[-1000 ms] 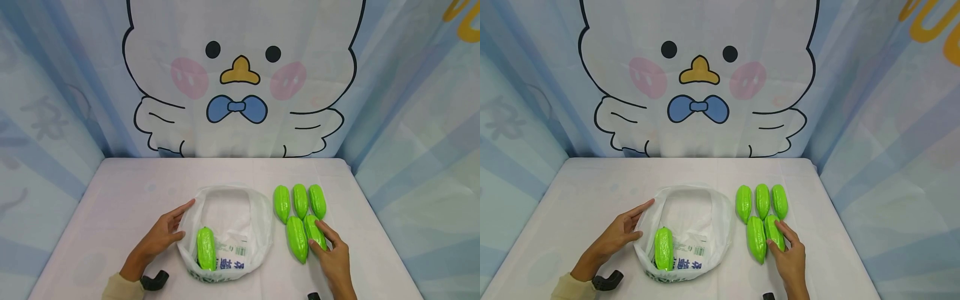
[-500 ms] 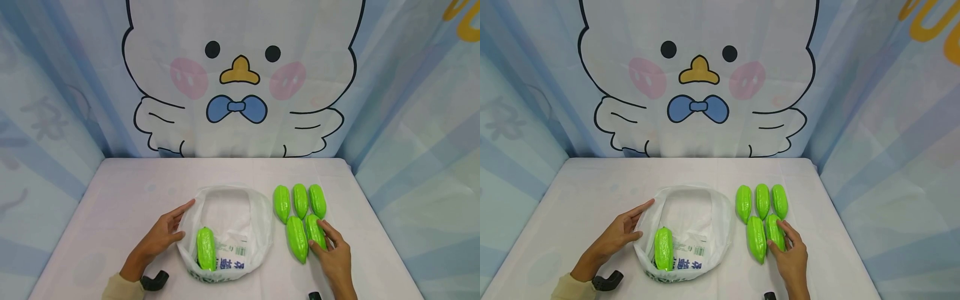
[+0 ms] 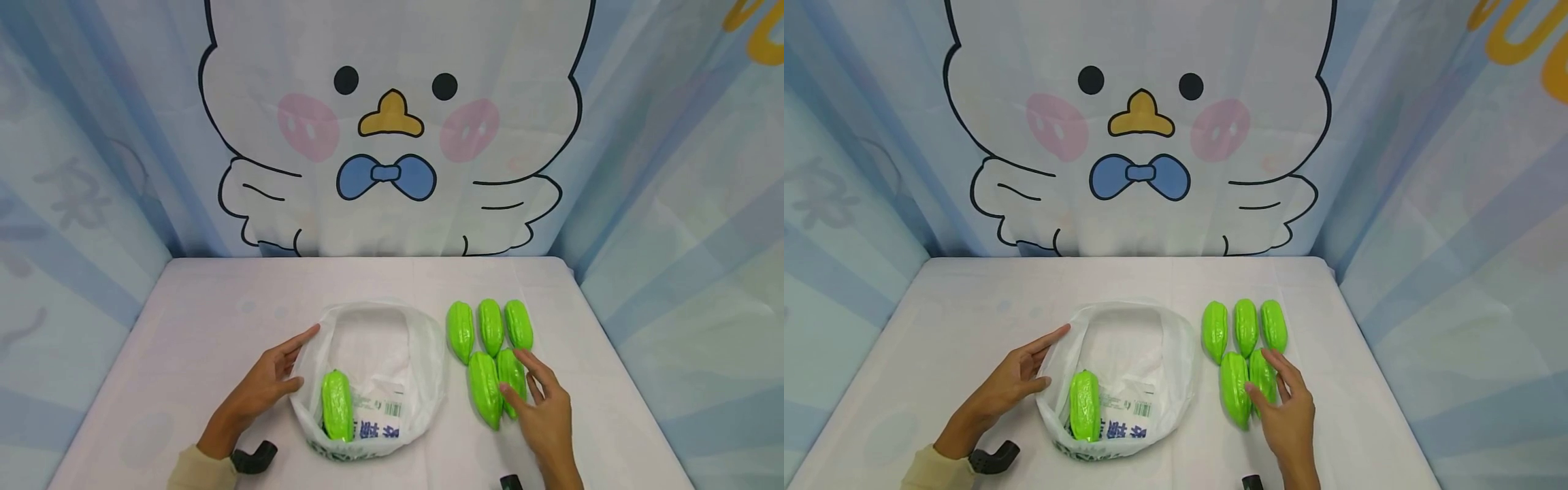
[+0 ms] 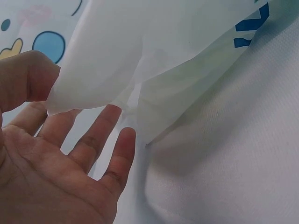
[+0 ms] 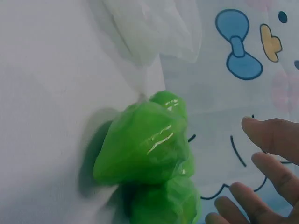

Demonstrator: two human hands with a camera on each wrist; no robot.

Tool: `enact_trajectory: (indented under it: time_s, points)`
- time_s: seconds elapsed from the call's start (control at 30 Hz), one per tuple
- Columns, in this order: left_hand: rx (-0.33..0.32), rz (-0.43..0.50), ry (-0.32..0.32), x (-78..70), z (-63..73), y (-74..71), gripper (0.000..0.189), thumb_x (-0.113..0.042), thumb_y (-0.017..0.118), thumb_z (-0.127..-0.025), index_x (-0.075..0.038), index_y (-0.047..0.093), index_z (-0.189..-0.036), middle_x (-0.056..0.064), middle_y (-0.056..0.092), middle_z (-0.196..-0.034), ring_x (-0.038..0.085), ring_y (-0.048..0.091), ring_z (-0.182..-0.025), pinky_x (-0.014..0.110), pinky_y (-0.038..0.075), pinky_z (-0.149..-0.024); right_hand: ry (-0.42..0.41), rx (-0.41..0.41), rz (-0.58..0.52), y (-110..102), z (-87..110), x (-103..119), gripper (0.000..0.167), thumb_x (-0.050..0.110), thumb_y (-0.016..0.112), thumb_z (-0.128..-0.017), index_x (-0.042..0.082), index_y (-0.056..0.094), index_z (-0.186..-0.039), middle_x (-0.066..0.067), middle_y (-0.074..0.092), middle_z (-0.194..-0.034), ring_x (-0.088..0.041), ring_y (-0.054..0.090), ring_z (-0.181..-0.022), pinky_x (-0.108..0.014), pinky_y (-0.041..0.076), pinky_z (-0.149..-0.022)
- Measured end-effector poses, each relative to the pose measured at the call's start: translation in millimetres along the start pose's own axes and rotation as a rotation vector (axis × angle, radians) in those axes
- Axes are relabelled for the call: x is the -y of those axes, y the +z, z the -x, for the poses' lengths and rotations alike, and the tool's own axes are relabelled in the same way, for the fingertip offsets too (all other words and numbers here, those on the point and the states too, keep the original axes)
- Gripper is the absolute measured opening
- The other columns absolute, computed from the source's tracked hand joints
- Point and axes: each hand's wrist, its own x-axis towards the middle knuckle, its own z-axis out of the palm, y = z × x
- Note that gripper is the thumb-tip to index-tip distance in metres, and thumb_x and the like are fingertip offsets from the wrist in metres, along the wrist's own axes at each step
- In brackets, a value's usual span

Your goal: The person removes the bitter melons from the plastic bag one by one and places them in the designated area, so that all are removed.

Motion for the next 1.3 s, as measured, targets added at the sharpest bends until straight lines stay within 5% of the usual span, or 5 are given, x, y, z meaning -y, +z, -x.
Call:
enact_trajectory:
  time_s: [0.2, 0.77, 0.93, 1.07, 1.3]
  points:
    - [-0.009, -0.008, -0.012, -1.6, -0.4, 1.0, 0.087, -0.002, 0.071, -0.093, -0.021, 0.032, -0.169, 0.011, 0.026, -0.177, 0.043, 0.035, -0.158, 0.058, 0.032, -0.123, -0.036, 0.055, -0.027, 13, 7.0, 14, 0.068, 0.0, 0.086, -0.084, 0.013, 0.064, -0.147, -0.006, 0.051, -0.162, -0.027, 0.039, -0.158, -0.015, 0.035, -0.118]
    - [-0.011, 0.003, -0.021, -2.7, 0.1, 1.3, 0.089, 0.003, 0.069, -0.091, -0.022, 0.032, -0.169, 0.009, 0.027, -0.177, 0.042, 0.033, -0.159, 0.063, 0.028, -0.124, -0.129, 0.192, -0.192, 59, 27.3, 44, 0.067, -0.002, 0.087, -0.082, 0.017, 0.068, -0.143, -0.003, 0.056, -0.158, -0.014, 0.044, -0.153, -0.007, 0.035, -0.114]
    - [-0.014, 0.011, -0.045, -3.0, 1.1, 0.8, 0.09, 0.003, 0.069, -0.092, -0.025, 0.032, -0.169, 0.006, 0.027, -0.177, 0.038, 0.034, -0.159, 0.048, 0.037, -0.126, -0.132, 0.237, -0.213, 72, 33.8, 51, 0.067, 0.0, 0.087, -0.083, 0.022, 0.068, -0.143, -0.002, 0.056, -0.158, -0.019, 0.044, -0.155, -0.019, 0.037, -0.121]
    - [-0.018, 0.003, -0.048, -2.1, 0.8, 1.0, 0.09, 0.003, 0.069, -0.091, -0.024, 0.032, -0.169, 0.006, 0.027, -0.177, 0.039, 0.034, -0.159, 0.055, 0.034, -0.125, -0.146, 0.274, -0.232, 83, 37.6, 55, 0.067, 0.003, 0.089, -0.082, 0.024, 0.068, -0.143, -0.003, 0.056, -0.158, -0.022, 0.044, -0.155, -0.035, 0.035, -0.125]
    - [-0.016, 0.001, -0.051, -2.6, 1.6, 0.6, 0.09, 0.001, 0.07, -0.092, -0.025, 0.031, -0.169, 0.007, 0.028, -0.176, 0.038, 0.035, -0.159, 0.019, 0.04, -0.118, -0.146, 0.334, -0.267, 101, 44.4, 59, 0.067, 0.0, 0.087, -0.082, 0.025, 0.068, -0.142, 0.0, 0.055, -0.158, -0.024, 0.044, -0.155, -0.037, 0.036, -0.125]
